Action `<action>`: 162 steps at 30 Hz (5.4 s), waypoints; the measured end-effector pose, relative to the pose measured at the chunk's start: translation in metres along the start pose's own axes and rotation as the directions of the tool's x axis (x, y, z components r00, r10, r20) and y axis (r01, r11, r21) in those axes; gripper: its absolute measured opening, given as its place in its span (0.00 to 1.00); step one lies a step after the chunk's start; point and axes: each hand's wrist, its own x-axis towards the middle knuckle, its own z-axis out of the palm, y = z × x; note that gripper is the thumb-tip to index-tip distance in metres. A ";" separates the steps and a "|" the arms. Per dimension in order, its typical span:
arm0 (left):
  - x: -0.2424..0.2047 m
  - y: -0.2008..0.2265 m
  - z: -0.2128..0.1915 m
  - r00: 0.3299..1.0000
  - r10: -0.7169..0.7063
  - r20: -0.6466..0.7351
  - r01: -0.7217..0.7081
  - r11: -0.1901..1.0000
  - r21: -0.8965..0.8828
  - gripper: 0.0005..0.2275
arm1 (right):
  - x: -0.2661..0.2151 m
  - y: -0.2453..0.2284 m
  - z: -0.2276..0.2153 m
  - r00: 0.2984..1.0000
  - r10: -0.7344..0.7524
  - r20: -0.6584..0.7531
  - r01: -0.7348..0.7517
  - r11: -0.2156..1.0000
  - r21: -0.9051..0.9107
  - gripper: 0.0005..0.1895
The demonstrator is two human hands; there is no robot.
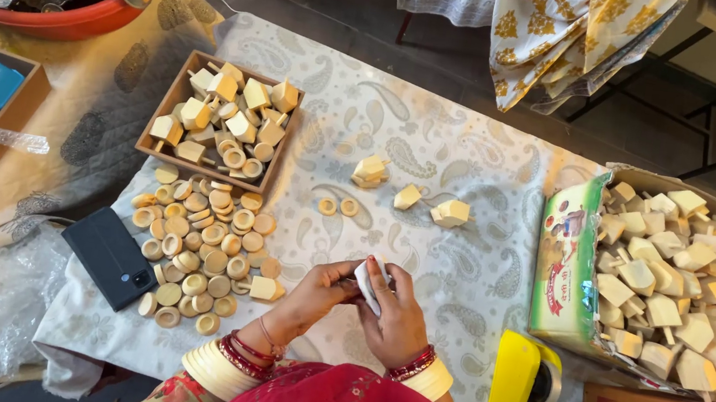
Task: The recorder is cleaning or applying a substance to small wooden pieces, possibly for handicrafts or furniture parts.
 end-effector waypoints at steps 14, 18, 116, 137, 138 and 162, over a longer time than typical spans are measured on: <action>-0.012 0.008 0.035 0.850 0.481 -0.214 -0.245 0.722 0.647 0.13 | -0.021 0.085 0.052 0.768 0.521 0.373 -0.560 0.263 0.786 0.18; -0.016 0.015 0.041 0.734 0.676 -0.059 -0.316 0.418 0.852 0.11 | -0.023 0.083 0.051 0.882 0.453 0.131 -0.446 0.711 0.543 0.22; -0.033 -0.002 0.033 0.843 0.522 -0.129 -0.247 0.590 0.768 0.11 | -0.038 0.047 0.025 0.959 0.254 -0.123 -0.234 0.960 0.155 0.13; -0.024 -0.017 0.001 0.997 -0.069 -0.044 0.060 0.983 -0.172 0.15 | -0.038 0.064 0.030 0.983 -0.160 -0.095 0.171 0.978 0.123 0.20; -0.027 -0.012 0.002 0.994 -0.102 -0.025 0.098 0.987 -0.125 0.15 | -0.035 0.058 0.022 0.979 -0.198 -0.052 0.197 0.980 -0.029 0.20; 0.046 -0.034 -0.064 0.857 0.486 -0.172 -0.201 0.622 0.757 0.12 | -0.128 0.239 0.132 0.676 0.579 0.456 -0.715 0.368 0.594 0.09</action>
